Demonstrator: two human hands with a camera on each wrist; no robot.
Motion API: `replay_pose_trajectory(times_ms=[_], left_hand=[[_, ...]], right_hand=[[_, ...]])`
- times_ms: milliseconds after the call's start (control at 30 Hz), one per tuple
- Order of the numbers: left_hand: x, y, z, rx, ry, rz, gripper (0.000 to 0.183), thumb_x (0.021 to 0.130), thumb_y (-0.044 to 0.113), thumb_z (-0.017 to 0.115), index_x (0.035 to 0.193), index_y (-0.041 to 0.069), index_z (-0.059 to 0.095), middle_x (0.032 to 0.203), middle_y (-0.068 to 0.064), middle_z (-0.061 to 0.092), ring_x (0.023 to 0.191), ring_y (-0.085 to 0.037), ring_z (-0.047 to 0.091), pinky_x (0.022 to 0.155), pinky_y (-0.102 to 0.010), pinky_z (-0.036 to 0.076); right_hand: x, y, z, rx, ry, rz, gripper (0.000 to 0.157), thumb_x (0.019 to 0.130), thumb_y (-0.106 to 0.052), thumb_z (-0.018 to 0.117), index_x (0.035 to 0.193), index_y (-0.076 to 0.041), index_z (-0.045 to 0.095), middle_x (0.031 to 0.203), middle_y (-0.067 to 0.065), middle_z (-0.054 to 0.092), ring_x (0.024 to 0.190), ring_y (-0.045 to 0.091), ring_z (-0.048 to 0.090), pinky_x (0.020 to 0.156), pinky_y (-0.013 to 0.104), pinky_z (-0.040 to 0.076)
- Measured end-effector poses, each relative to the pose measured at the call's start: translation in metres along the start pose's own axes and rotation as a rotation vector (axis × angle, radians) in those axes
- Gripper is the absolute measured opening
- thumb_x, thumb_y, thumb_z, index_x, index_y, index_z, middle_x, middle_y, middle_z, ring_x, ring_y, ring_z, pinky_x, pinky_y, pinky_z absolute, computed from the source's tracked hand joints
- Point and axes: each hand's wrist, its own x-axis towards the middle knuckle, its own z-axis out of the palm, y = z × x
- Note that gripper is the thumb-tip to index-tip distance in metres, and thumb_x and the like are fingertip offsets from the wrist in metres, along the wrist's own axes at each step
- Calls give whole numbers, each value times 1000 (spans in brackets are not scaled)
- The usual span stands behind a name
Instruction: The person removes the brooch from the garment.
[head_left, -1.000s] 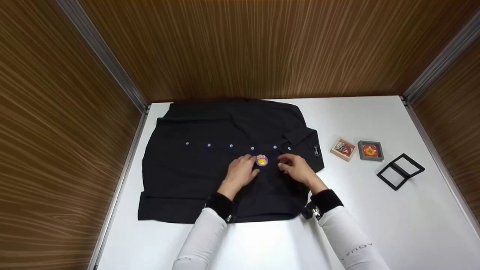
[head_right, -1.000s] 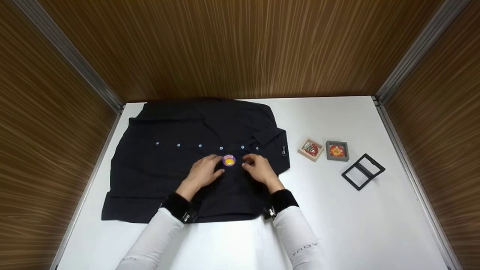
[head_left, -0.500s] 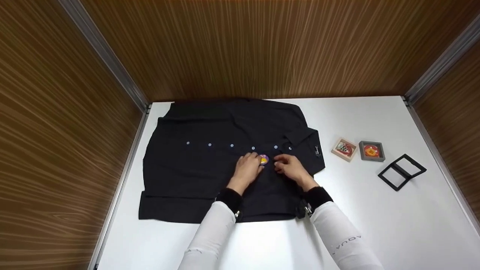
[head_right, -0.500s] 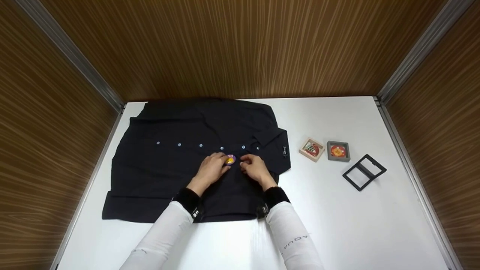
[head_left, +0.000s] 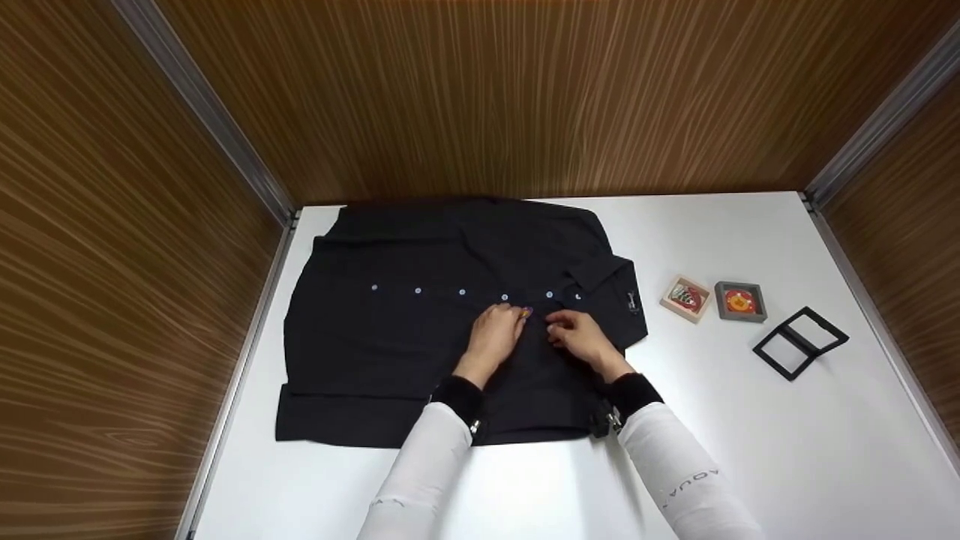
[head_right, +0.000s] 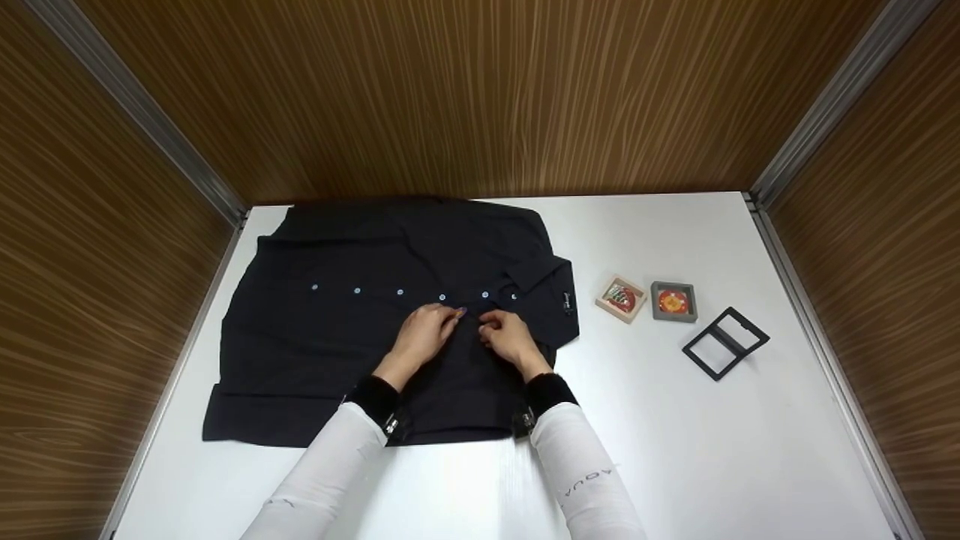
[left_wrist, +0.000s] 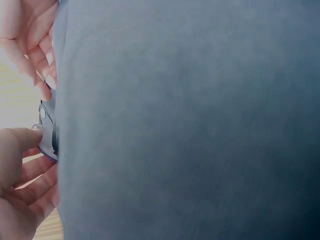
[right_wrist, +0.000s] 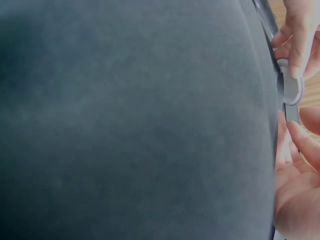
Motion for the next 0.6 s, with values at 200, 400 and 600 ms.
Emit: replay_pose_trajectory(times_ms=[200,400,600], left_hand=[[3,-4,-2,-172,-9,-66,16,101,18,65,98,8,78,94,-8,76,90,-28,73,80,-41,58],[7,-10,-3,-349,-31,-183,15,98,11,67,104,4,79,101,-11,77,94,-29,74,83,-41,58],[7,-15,-2,-476,-10,-272,16,93,7,70,105,0,78,97,-13,77,90,-25,73,81,-37,59]], right_hand=[[-1,-2,1,-31,-2,-3,31,99,0,59,127,11,62,107,22,69,87,19,68,77,29,58],[-6,-9,2,-60,-12,-28,33,99,0,58,129,13,60,108,24,69,88,21,68,77,30,58],[-3,-4,5,-103,-2,-29,35,99,0,59,132,10,61,111,21,69,91,21,69,76,29,58]])
